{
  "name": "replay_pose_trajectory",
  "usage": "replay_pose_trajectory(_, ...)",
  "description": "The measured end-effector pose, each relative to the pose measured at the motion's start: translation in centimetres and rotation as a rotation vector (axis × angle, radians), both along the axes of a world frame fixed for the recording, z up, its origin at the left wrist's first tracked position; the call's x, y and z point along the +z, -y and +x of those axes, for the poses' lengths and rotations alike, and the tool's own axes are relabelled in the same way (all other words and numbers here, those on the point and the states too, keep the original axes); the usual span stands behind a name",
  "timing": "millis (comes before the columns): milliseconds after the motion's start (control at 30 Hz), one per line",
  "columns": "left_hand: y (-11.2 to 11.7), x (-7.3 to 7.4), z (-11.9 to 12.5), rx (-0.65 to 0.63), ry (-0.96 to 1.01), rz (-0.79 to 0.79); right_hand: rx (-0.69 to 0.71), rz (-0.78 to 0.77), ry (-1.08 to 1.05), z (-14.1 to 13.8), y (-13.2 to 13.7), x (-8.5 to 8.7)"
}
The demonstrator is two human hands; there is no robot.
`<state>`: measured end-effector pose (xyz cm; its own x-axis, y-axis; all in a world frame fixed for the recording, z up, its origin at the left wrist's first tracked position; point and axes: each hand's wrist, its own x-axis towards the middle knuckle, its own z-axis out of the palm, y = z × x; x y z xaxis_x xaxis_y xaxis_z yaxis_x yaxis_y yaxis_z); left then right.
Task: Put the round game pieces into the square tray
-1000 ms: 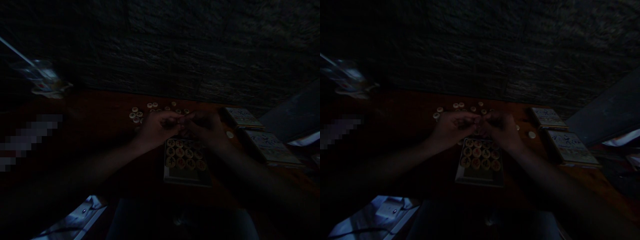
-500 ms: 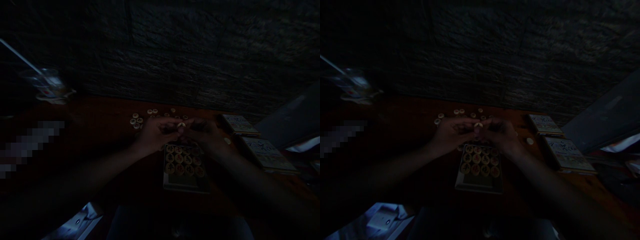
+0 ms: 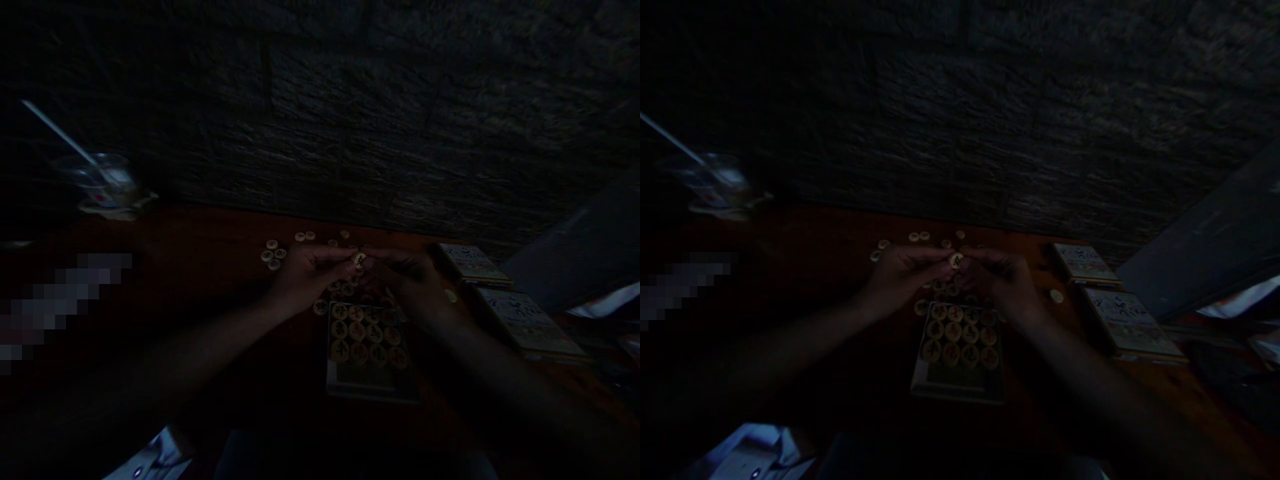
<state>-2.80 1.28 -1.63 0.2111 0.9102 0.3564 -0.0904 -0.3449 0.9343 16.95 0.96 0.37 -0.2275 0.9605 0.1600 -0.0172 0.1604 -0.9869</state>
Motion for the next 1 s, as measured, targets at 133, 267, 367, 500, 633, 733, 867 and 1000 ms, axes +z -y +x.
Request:
replay_pose_trajectory(133,-0.06,-0.3,0.08,0.053,-0.037,0.087,-0.03,-0.004,-0.019,-0.1,0.06,-0.4)
replay_pose_trajectory(267,0.29,-0.12,0.17,0.062,-0.082,0.131,0.006,-0.004,-0.023,-0.31,0.31,-0.64)
replay_pose_trajectory(367,0.41,0.05,-0.01,0.04,-0.132,0.169,-0.001,0.003,-0.001,-0.43,0.48,-0.49)
replay_pose_trajectory(500,0.39,0.13,-0.39,0.066,-0.24,0.266,0.027,-0.009,-0.023,-0.4,0.4,-0.39)
replay_pose_trajectory(633,0.39,0.18,-0.42,0.105,-0.249,0.309,0.063,-0.092,-0.077,-0.47,0.31,-0.26)
replay_pose_trajectory(733,0.34,0.25,-0.25,0.145,-0.202,0.308,0.094,-0.177,-0.15,-0.65,0.39,0.01)
replay_pose_trajectory(867,0.34,0.36,-0.19,0.173,-0.212,0.323,0.127,-0.226,-0.161,-0.83,0.54,0.29)
replay_pose_trajectory(1000,0.43,0.37,-0.25,0.161,-0.237,0.336,0.14,-0.215,-0.138,-0.78,0.5,0.2)
